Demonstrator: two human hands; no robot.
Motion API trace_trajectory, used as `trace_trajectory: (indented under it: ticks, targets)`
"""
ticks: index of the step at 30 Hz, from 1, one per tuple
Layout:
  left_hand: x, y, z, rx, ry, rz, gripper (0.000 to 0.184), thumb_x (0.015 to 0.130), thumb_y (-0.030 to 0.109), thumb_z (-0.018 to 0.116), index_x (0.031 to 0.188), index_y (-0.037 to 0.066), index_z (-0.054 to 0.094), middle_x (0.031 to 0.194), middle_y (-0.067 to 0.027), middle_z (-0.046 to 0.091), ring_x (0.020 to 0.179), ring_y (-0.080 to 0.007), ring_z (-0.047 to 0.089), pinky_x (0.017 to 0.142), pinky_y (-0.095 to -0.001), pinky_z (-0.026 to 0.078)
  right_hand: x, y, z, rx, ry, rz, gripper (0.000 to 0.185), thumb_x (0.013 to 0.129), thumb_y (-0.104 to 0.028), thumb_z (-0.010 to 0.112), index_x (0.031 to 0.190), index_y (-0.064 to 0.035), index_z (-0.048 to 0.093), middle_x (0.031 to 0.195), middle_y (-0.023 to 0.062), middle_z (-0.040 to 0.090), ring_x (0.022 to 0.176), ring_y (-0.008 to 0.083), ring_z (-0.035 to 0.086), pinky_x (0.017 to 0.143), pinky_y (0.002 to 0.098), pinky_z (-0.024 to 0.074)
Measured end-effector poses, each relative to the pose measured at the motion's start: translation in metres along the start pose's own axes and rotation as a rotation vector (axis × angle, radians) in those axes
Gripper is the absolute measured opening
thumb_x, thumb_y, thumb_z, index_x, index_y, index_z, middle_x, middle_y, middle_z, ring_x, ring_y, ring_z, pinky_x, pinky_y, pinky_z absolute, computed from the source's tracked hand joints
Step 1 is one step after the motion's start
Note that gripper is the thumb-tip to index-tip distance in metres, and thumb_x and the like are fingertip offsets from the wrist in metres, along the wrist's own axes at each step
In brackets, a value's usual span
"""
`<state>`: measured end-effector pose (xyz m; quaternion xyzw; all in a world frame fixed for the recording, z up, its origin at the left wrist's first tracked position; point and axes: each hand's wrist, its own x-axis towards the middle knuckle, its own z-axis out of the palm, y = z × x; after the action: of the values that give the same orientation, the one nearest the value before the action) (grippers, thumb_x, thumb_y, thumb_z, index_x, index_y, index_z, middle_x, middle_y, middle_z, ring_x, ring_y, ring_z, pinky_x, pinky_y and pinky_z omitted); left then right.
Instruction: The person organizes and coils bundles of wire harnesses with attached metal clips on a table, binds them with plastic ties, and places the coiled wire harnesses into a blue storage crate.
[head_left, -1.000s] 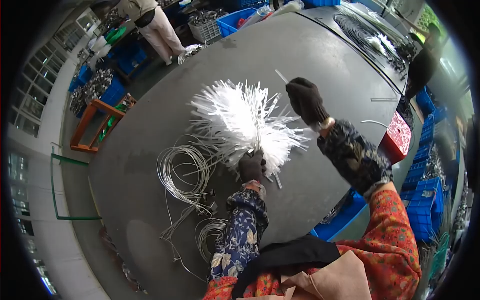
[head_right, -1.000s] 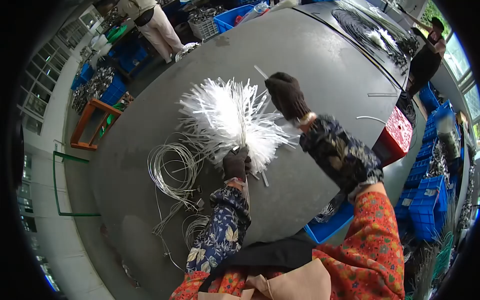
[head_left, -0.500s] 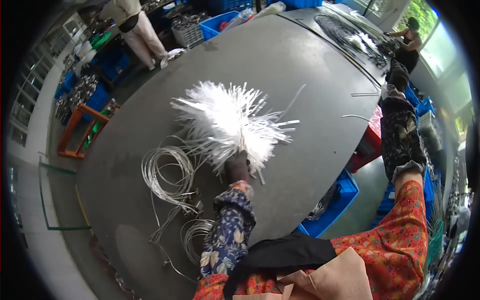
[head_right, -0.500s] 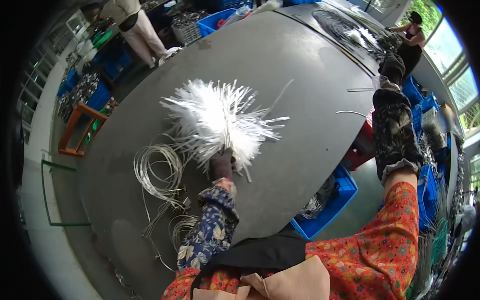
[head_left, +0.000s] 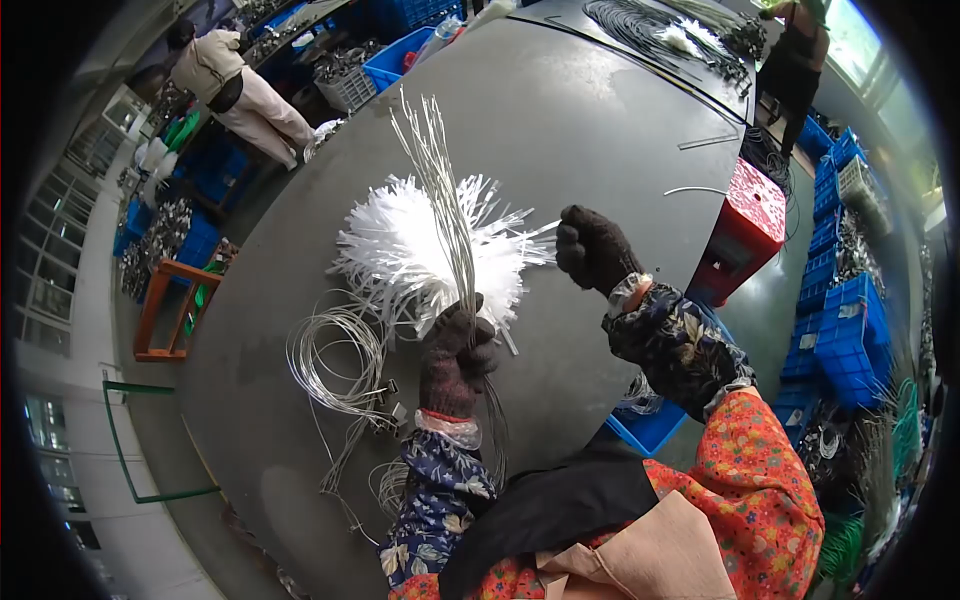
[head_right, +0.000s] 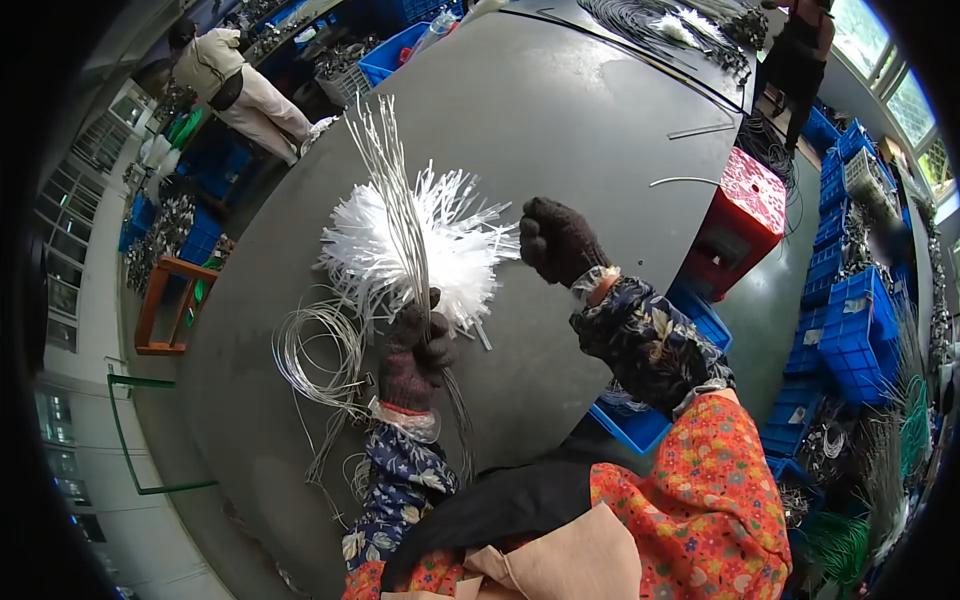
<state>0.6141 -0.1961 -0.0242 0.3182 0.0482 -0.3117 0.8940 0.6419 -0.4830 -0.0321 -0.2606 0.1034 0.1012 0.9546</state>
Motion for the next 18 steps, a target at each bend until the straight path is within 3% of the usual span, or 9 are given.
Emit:
trace_trajectory:
  ticks: [5, 7, 8, 10, 11, 13, 15, 17, 18]
  targets:
    - [0.004, -0.006, 0.002, -0.051, 0.081, 0.02, 0.024, 0.093, 0.024, 0.065, 0.109, 0.005, 0.065, 0.077, -0.0058, 0.063, 0.051, -0.0123, 0.048, 0.043, -0.0265, 0.037, -0.004, 0.0, -0.005, -0.116, 0.042, -0.019, 0.013, 0.092, -0.02, 0.063, 0.098, -0.0103, 0.059, 0.072, 0.0004, 0.055, 0.055, 0.0108, 0.051, 0.047, 0.0232, 0.0433]
    - [0.004, -0.004, 0.006, 0.015, 0.198, 0.102, 0.02, 0.092, 0.022, 0.067, 0.104, 0.006, 0.065, 0.072, -0.0052, 0.06, 0.05, -0.0126, 0.047, 0.042, -0.0264, 0.035, -0.007, -0.003, 0.003, -1.183, 0.317, -0.097, 0.029, 0.087, -0.016, 0.069, 0.114, -0.0084, 0.062, 0.088, 0.006, 0.063, 0.07, 0.0184, 0.063, 0.057, 0.0296, 0.0516]
    - [0.004, -0.002, 0.002, 0.024, 0.206, 0.098, 0.02, 0.092, 0.022, 0.067, 0.104, 0.006, 0.065, 0.072, -0.0052, 0.06, 0.05, -0.0126, 0.047, 0.042, -0.0264, 0.035, -0.001, 0.004, -0.01, -1.172, 0.315, -0.092, 0.029, 0.087, -0.016, 0.069, 0.114, -0.0084, 0.062, 0.088, 0.006, 0.063, 0.07, 0.0184, 0.063, 0.057, 0.0296, 0.0516]
    - [0.01, 0.002, -0.006, 0.027, 0.185, 0.118, 0.017, 0.09, 0.018, 0.069, 0.101, 0.006, 0.066, 0.068, -0.004, 0.057, 0.049, -0.0125, 0.046, 0.041, -0.0267, 0.033, 0.013, 0.016, -0.043, -1.901, 0.026, -0.671, 0.047, 0.081, -0.013, 0.073, 0.125, -0.0137, 0.06, 0.113, 0.0102, 0.063, 0.094, 0.0279, 0.066, 0.074, 0.0389, 0.0555]
    - [0.012, 0.002, -0.006, 0.029, 0.19, 0.111, 0.017, 0.09, 0.018, 0.069, 0.101, 0.006, 0.066, 0.068, -0.004, 0.057, 0.049, -0.0125, 0.046, 0.041, -0.0267, 0.033, 0.013, 0.021, -0.042, -1.897, 0.03, -0.663, 0.047, 0.081, -0.013, 0.073, 0.125, -0.0137, 0.06, 0.113, 0.0102, 0.063, 0.094, 0.0279, 0.066, 0.074, 0.0389, 0.0555]
    - [0.013, 0.006, -0.008, 0.151, 0.308, 0.156, 0.016, 0.088, 0.014, 0.072, 0.1, 0.006, 0.065, 0.065, -0.0017, 0.054, 0.048, -0.0115, 0.045, 0.042, -0.0266, 0.032, 0.014, 0.044, -0.017, -1.862, -0.115, -0.51, 0.048, 0.078, -0.012, 0.074, 0.123, -0.0183, 0.061, 0.127, 0.011, 0.056, 0.108, 0.0351, 0.061, 0.086, 0.0438, 0.0533]
    - [0.013, 0.013, -0.007, 0.199, 0.342, 0.161, 0.016, 0.087, 0.014, 0.072, 0.1, 0.006, 0.065, 0.063, -0.0005, 0.052, 0.045, -0.0108, 0.043, 0.04, -0.0264, 0.031, 0.02, 0.062, -0.006, -2.013, -0.137, -0.384, 0.041, 0.08, -0.016, 0.071, 0.12, -0.0186, 0.063, 0.124, 0.0103, 0.057, 0.102, 0.0356, 0.064, 0.08, 0.0437, 0.0546]
    - [0.01, 0.02, -0.009, 0.246, 0.379, 0.163, 0.016, 0.087, 0.013, 0.073, 0.099, 0.006, 0.065, 0.061, 0.0008, 0.051, 0.043, -0.0101, 0.041, 0.039, -0.0262, 0.029, 0.018, 0.063, 0.006, -2.16, -0.141, -0.169, 0.029, 0.085, -0.025, 0.069, 0.113, -0.0163, 0.067, 0.114, 0.0101, 0.064, 0.094, 0.0294, 0.067, 0.077, 0.0415, 0.0548]
    - [0.01, 0.027, -0.013, 0.314, 0.422, 0.205, 0.017, 0.088, 0.018, 0.072, 0.099, 0.006, 0.066, 0.057, 0.0033, 0.043, 0.04, -0.0088, 0.034, 0.038, -0.0261, 0.025, 0.01, 0.06, 0.012, -2.152, -0.145, -0.162, 0.029, 0.085, -0.025, 0.069, 0.113, -0.0163, 0.067, 0.114, 0.0101, 0.064, 0.094, 0.0294, 0.067, 0.077, 0.0415, 0.0548]
